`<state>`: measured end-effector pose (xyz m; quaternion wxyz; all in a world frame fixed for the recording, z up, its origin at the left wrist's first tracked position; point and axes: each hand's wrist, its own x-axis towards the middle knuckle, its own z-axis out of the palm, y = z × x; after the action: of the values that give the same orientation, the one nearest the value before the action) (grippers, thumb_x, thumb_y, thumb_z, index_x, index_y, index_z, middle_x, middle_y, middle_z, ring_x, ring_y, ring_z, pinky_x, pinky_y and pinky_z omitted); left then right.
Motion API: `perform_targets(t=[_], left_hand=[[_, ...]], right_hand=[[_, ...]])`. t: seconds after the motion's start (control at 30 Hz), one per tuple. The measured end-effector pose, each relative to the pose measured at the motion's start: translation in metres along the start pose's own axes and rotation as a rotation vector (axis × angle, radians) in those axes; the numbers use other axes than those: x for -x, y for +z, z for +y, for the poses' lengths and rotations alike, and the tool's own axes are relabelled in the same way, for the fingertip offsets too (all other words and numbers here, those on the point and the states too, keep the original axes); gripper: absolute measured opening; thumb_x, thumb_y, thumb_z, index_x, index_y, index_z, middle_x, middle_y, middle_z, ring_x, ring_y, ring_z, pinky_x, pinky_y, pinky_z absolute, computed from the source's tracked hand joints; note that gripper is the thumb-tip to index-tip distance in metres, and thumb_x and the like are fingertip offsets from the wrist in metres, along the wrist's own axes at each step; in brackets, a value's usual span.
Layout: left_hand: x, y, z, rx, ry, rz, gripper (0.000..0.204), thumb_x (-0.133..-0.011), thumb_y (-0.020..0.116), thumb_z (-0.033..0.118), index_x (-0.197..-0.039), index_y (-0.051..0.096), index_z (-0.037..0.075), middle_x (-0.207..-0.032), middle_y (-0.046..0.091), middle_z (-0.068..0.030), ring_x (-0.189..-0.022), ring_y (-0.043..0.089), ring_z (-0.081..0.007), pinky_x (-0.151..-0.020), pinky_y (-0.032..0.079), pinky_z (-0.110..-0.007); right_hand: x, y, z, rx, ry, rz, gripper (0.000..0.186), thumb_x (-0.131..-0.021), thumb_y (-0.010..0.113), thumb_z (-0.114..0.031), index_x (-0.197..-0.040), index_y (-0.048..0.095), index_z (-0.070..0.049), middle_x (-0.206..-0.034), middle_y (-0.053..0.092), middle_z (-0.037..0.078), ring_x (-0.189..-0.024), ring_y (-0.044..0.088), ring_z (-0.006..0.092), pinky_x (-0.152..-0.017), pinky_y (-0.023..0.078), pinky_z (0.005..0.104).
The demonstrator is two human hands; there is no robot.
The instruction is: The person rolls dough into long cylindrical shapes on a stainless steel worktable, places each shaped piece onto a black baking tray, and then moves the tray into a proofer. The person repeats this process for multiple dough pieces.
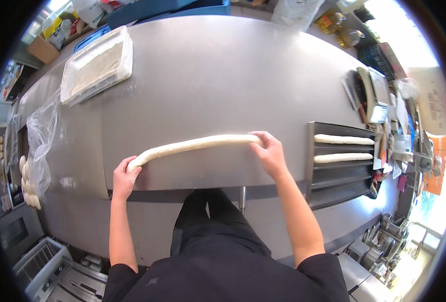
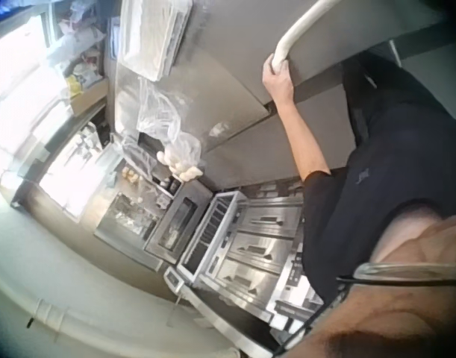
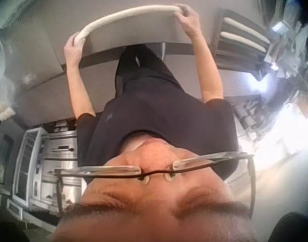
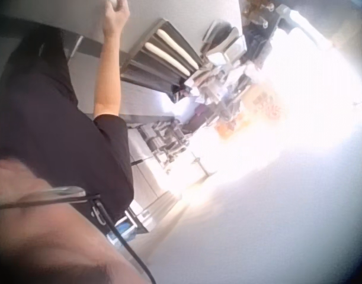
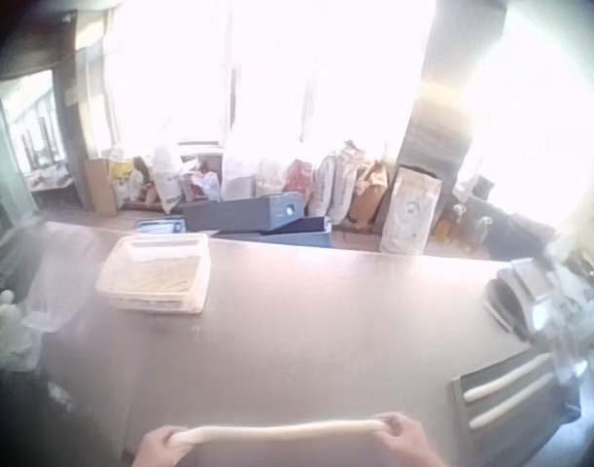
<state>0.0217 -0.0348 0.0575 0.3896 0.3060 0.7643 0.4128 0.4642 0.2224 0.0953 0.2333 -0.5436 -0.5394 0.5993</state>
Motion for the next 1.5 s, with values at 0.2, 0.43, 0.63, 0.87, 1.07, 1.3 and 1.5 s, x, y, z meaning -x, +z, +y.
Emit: perform_targets(t=[0.2, 0.43, 0.63, 0.87, 1.07, 1.3, 1.5], left_hand=[[0.047, -0.036, 0.083, -0.025, 0.117, -0.007, 0.028, -0.105, 0.082, -0.001, -0.132, 0.079, -0.004, -0.111, 0.077, -0.0021, -0.103, 0.067, -0.0103, -0.094, 0.056, -0.027], [0.108, -0.018, 0.158, 0.097, -0.032, -0.083, 0.037, -0.099, 0.081, -0.007, -0.136, 0.080, 0.002, -0.099, 0.072, 0.0017, -0.072, 0.056, -0.0021, -0.058, 0.043, -0.021], [0.145, 0.148, 0.193, 0.154, -0.158, -0.305, 0.039, -0.097, 0.084, -0.005, -0.135, 0.081, 0.004, -0.093, 0.069, 0.0039, -0.068, 0.052, -0.0015, -0.058, 0.041, -0.021], [0.185, 0.421, 0.252, 0.012, 0.038, -0.422, 0.037, -0.099, 0.087, 0.000, -0.135, 0.081, 0.000, -0.106, 0.076, -0.0013, -0.095, 0.067, -0.0110, -0.088, 0.056, -0.028], [0.199, 0.557, 0.273, -0.125, 0.135, -0.408, 0.035, -0.102, 0.086, 0.008, -0.135, 0.080, 0.000, -0.118, 0.083, -0.0098, -0.110, 0.076, -0.0177, -0.101, 0.060, -0.034], [0.202, 0.617, 0.265, -0.040, 0.008, -0.337, 0.034, -0.102, 0.086, 0.003, -0.136, 0.081, 0.001, -0.119, 0.083, -0.0053, -0.110, 0.073, -0.0125, -0.101, 0.059, -0.030], [0.200, 0.635, 0.250, -0.028, -0.015, -0.319, 0.035, -0.102, 0.085, -0.001, -0.136, 0.082, 0.001, -0.120, 0.084, -0.0048, -0.110, 0.074, -0.0124, -0.101, 0.059, -0.030]], right_hand=[[0.048, -0.022, -0.067, -0.179, -0.112, -0.125, 0.029, -0.105, 0.081, -0.007, -0.132, 0.079, 0.002, -0.118, 0.081, 0.008, -0.104, 0.075, 0.0159, -0.098, 0.061, 0.0331], [0.111, -0.161, -0.092, -0.215, -0.142, -0.053, 0.030, -0.100, 0.083, -0.008, -0.128, 0.080, 0.002, -0.116, 0.081, 0.009, -0.105, 0.076, 0.0185, -0.100, 0.060, 0.0344], [0.166, -0.359, -0.044, -0.249, -0.101, 0.088, 0.031, -0.099, 0.085, -0.007, -0.128, 0.079, 0.001, -0.116, 0.082, 0.008, -0.105, 0.076, 0.0180, -0.099, 0.061, 0.0342], [0.193, -0.600, 0.039, -0.168, -0.003, 0.168, 0.031, -0.099, 0.083, -0.006, -0.129, 0.079, 0.000, -0.116, 0.082, 0.007, -0.106, 0.075, 0.0169, -0.099, 0.061, 0.0339], [0.187, -0.735, 0.095, -0.183, 0.036, 0.227, 0.039, -0.098, 0.083, -0.005, -0.136, 0.076, 0.001, -0.123, 0.081, 0.008, -0.111, 0.076, 0.0179, -0.101, 0.062, 0.0334], [0.166, -0.813, 0.131, -0.302, 0.054, 0.187, 0.035, -0.101, 0.081, -0.001, -0.135, 0.074, -0.001, -0.122, 0.078, 0.006, -0.110, 0.074, 0.0150, -0.103, 0.061, 0.0319], [0.152, -0.836, 0.147, -0.304, 0.071, 0.169, 0.036, -0.100, 0.081, -0.002, -0.136, 0.075, -0.001, -0.122, 0.078, 0.005, -0.108, 0.073, 0.0144, -0.103, 0.061, 0.0313]])
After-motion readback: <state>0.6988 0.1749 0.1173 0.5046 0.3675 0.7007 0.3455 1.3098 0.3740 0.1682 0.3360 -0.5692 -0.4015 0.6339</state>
